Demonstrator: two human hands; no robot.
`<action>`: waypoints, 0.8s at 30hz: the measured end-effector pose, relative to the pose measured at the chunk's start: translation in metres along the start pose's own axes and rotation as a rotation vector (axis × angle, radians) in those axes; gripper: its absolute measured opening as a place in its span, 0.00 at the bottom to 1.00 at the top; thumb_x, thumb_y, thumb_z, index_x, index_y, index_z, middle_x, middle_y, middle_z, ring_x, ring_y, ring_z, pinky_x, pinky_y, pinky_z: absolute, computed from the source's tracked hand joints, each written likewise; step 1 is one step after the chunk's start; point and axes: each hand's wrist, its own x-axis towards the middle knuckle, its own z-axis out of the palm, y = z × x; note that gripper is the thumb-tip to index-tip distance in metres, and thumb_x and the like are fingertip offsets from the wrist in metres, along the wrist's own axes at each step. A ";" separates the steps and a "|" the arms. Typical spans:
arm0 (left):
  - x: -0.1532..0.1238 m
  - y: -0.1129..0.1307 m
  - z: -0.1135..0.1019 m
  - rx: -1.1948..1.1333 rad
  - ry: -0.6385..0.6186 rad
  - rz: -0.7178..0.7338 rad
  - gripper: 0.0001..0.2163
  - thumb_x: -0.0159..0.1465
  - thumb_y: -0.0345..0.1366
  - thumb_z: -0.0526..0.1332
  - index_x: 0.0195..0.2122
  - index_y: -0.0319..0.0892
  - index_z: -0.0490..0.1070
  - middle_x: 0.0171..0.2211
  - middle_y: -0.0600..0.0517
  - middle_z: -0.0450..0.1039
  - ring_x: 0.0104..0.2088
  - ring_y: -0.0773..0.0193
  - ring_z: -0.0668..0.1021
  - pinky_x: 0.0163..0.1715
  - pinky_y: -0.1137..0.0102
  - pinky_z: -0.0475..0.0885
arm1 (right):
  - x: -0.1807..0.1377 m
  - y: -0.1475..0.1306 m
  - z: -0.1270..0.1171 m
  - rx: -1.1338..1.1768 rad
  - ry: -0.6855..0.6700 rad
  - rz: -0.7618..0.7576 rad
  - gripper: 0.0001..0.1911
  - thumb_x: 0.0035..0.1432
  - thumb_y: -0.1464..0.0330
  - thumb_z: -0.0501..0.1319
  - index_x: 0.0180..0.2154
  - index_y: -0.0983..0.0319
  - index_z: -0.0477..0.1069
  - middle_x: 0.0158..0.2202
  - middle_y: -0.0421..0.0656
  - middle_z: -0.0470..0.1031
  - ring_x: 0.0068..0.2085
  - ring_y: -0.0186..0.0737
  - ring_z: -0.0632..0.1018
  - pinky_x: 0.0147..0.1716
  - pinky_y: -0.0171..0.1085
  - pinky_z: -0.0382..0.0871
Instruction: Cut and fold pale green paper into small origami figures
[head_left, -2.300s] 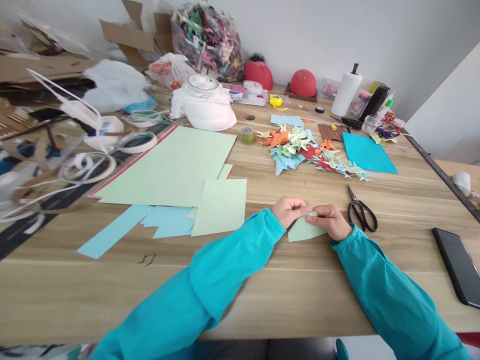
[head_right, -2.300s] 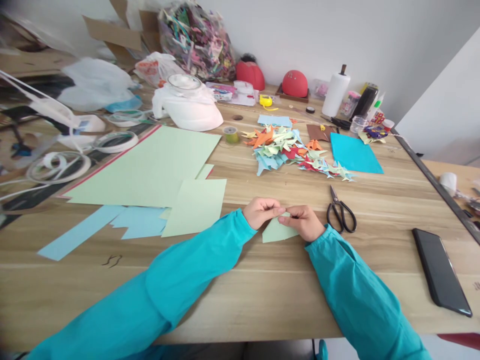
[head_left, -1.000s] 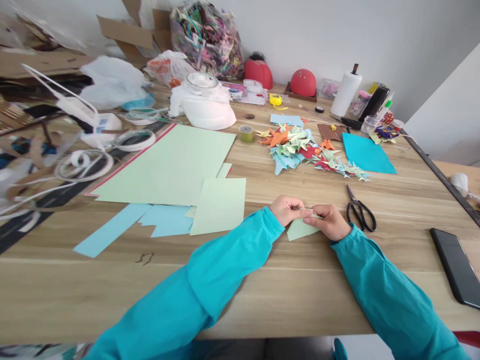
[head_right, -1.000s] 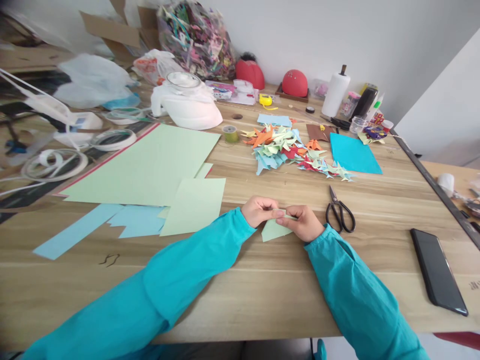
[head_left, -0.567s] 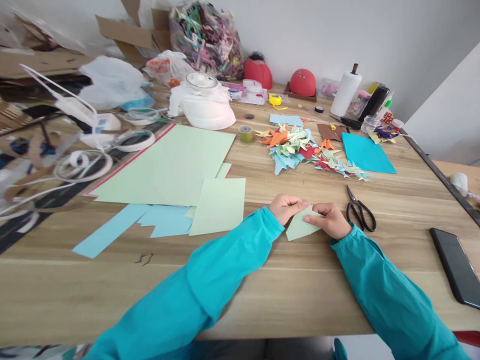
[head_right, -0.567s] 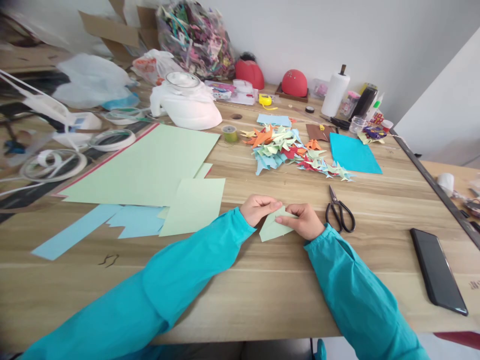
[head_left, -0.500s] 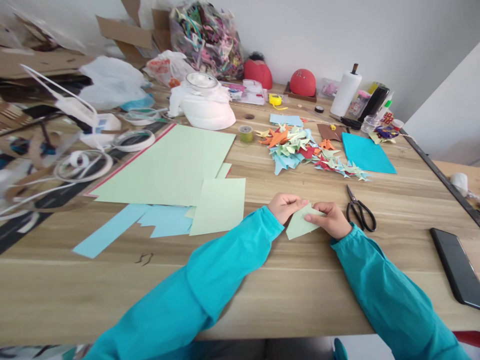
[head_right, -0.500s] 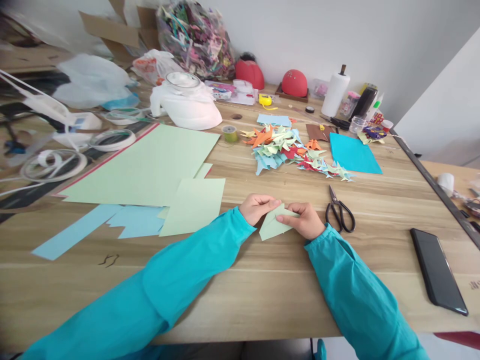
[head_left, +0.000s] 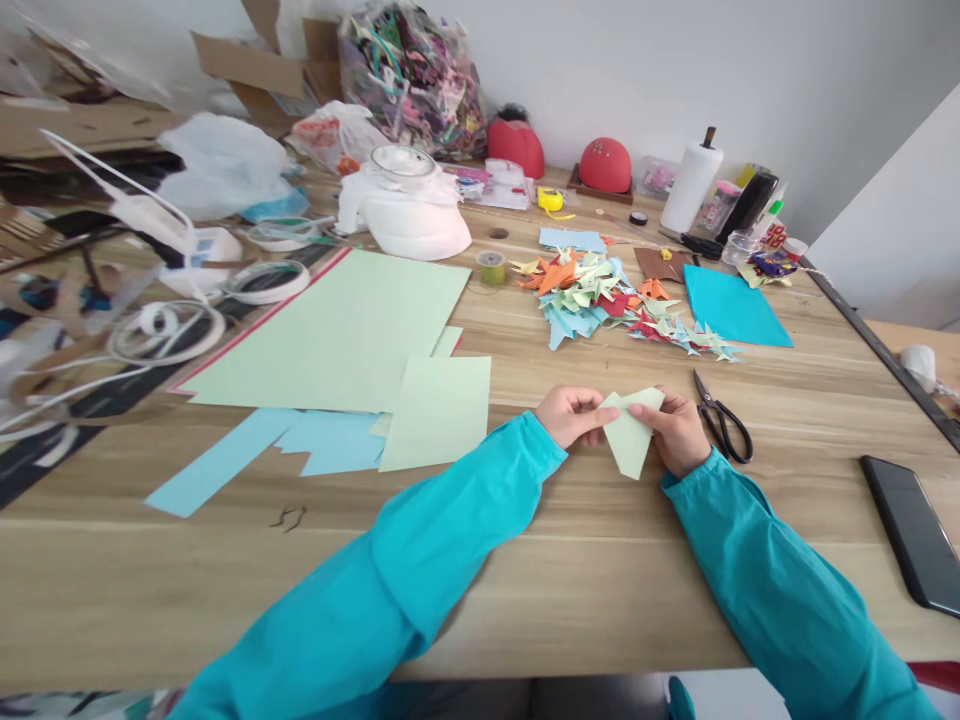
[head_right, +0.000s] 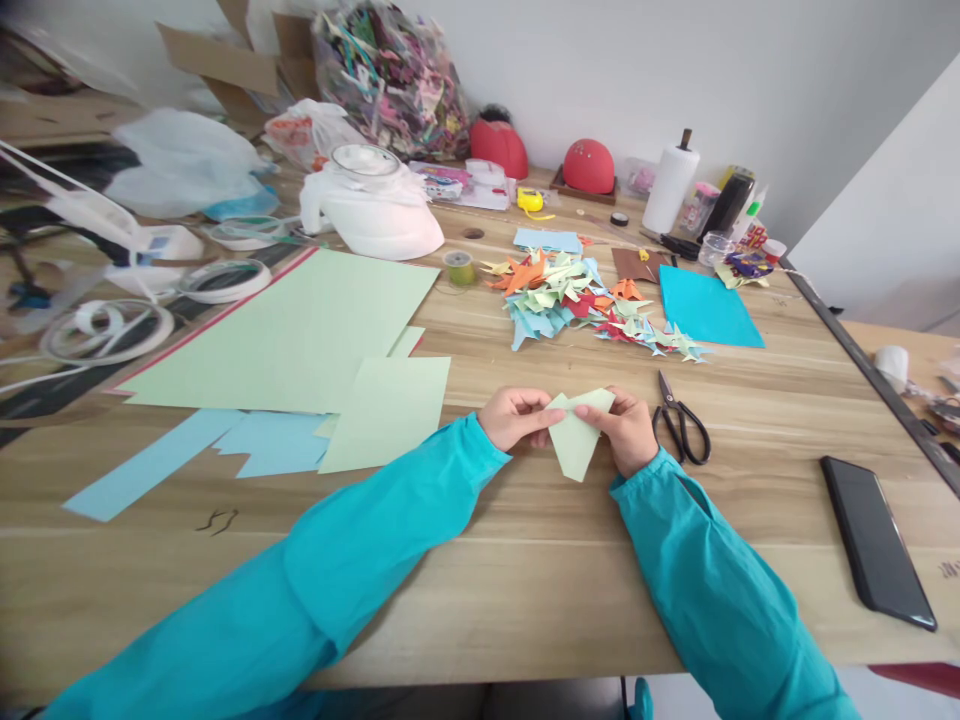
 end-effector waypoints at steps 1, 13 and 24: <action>0.000 0.000 0.000 0.015 -0.013 0.000 0.19 0.46 0.50 0.66 0.20 0.37 0.68 0.11 0.56 0.66 0.13 0.73 0.67 0.14 0.77 0.62 | 0.000 0.000 0.000 0.024 0.001 0.003 0.14 0.34 0.65 0.72 0.23 0.63 0.69 0.21 0.38 0.73 0.22 0.33 0.71 0.23 0.34 0.65; 0.009 -0.007 -0.004 -0.291 0.159 -0.001 0.21 0.40 0.46 0.71 0.29 0.34 0.72 0.21 0.51 0.74 0.21 0.66 0.76 0.17 0.74 0.71 | -0.003 -0.003 0.005 -0.287 -0.261 -0.121 0.15 0.43 0.61 0.68 0.31 0.64 0.73 0.29 0.42 0.76 0.31 0.37 0.74 0.33 0.37 0.68; 0.004 -0.001 -0.003 -0.202 0.015 -0.090 0.18 0.49 0.47 0.66 0.19 0.34 0.69 0.16 0.50 0.71 0.17 0.67 0.74 0.17 0.73 0.70 | -0.003 0.001 0.000 -0.327 -0.018 -0.157 0.14 0.46 0.59 0.65 0.24 0.64 0.71 0.18 0.39 0.71 0.20 0.33 0.68 0.21 0.34 0.62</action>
